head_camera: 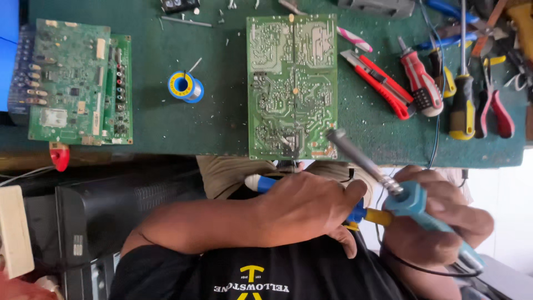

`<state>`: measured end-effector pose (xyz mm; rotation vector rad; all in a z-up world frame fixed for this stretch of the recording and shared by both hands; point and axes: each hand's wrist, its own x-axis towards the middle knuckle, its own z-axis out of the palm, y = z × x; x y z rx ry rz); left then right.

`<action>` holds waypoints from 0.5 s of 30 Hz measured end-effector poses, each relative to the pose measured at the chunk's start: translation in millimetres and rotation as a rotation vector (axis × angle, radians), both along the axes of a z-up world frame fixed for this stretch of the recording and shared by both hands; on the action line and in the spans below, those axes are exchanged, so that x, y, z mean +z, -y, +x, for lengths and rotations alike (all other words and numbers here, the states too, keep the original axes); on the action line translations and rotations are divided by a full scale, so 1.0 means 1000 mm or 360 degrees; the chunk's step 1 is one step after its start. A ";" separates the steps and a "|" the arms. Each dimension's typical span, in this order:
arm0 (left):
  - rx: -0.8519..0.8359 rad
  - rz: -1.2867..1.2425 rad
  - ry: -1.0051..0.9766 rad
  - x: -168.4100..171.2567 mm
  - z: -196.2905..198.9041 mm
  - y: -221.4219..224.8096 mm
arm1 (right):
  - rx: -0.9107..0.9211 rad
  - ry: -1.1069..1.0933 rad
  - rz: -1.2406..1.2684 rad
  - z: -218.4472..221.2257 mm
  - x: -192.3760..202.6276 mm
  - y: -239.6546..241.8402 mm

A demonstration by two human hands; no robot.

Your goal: The person repairs a circuit board by applying a soldering iron and using a desoldering pump to remove components, then uses a screwdriver to loosen screws on another board.

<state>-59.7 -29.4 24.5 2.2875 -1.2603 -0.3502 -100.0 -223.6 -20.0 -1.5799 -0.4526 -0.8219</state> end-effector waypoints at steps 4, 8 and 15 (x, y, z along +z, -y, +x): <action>0.0257 0.0073 -0.0533 0.018 0.017 -0.030 | -0.0677 0.0041 0.0318 0.030 0.002 0.025; 0.1263 0.0072 -0.0964 0.023 0.039 -0.086 | -0.0837 0.0117 -0.0085 0.075 0.014 0.118; 0.1601 -0.0407 -0.0331 -0.085 0.069 -0.153 | -0.0946 -0.0317 -0.1010 0.177 0.087 0.144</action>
